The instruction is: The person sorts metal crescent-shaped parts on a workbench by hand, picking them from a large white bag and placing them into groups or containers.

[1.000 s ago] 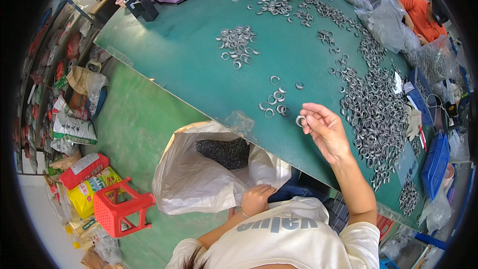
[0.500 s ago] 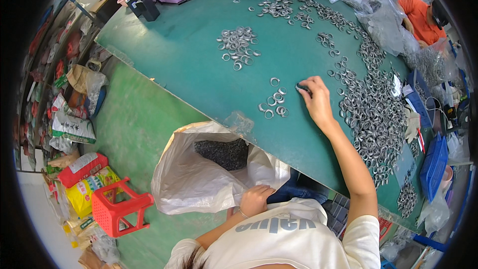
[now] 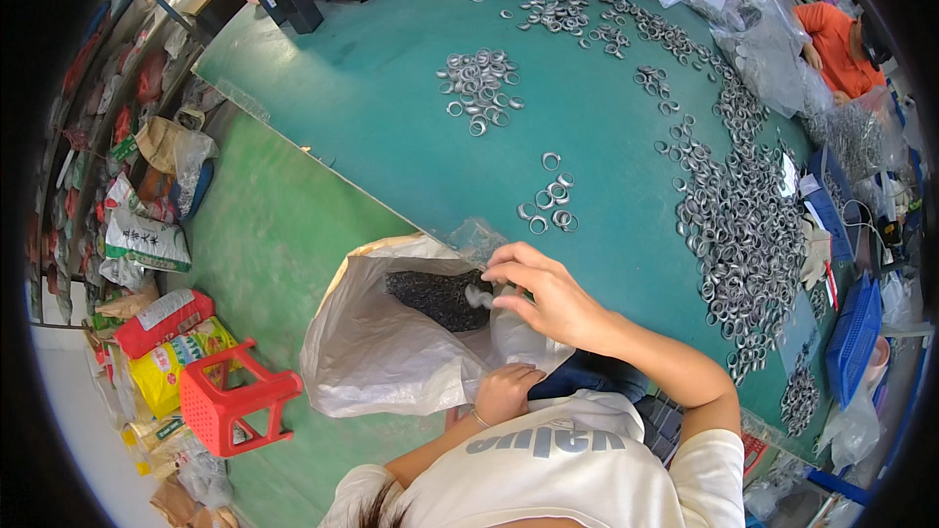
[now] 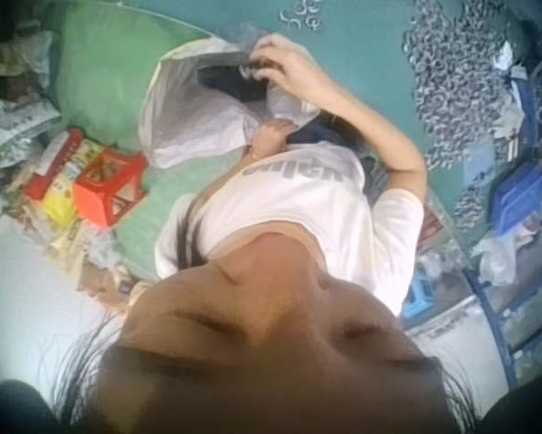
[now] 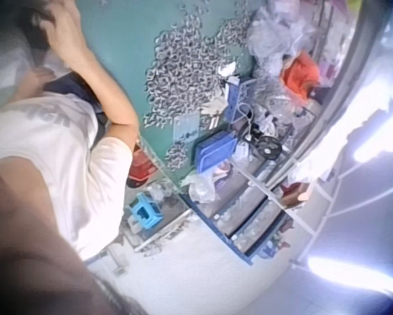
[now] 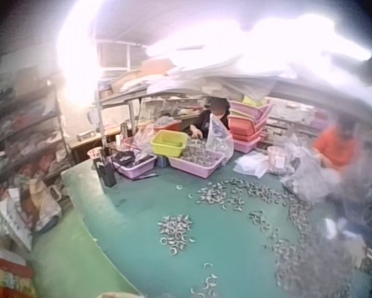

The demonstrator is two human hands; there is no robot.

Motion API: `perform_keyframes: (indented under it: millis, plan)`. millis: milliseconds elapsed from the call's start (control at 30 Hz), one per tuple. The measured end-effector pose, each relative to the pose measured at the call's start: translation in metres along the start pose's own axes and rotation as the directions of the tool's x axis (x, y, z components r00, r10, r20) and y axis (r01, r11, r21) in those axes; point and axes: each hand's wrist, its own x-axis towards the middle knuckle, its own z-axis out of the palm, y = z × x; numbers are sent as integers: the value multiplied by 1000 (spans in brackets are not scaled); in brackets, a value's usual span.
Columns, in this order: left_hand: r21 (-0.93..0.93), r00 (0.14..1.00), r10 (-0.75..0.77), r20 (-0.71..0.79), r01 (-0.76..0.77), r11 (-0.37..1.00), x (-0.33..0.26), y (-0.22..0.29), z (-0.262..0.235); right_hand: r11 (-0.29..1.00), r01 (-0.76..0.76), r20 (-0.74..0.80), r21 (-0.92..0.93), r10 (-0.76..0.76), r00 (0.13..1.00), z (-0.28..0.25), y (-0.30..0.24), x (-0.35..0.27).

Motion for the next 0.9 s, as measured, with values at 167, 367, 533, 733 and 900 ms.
perform_keyframes:
  millis: [167,367,533,733,900]
  plan:
    - [8,999,-32,11,31,999,-2,2,-3,877,21,-249,-480,-159,955,-34,25,3]
    - [2,999,-30,44,30,1000,-3,-2,1,629,-17,-187,-778,-205,961,-34,67,-3]
    - [4,999,-37,28,37,999,-5,-1,1,645,50,-223,-762,-335,916,-39,77,-3]
    - [1,999,-38,24,38,999,-5,0,0,979,-95,-451,-178,4,892,-24,41,-3]
    - [0,1000,-9,-20,9,1000,-2,0,0,1000,-4,-50,-26,3,999,6,-4,-5]
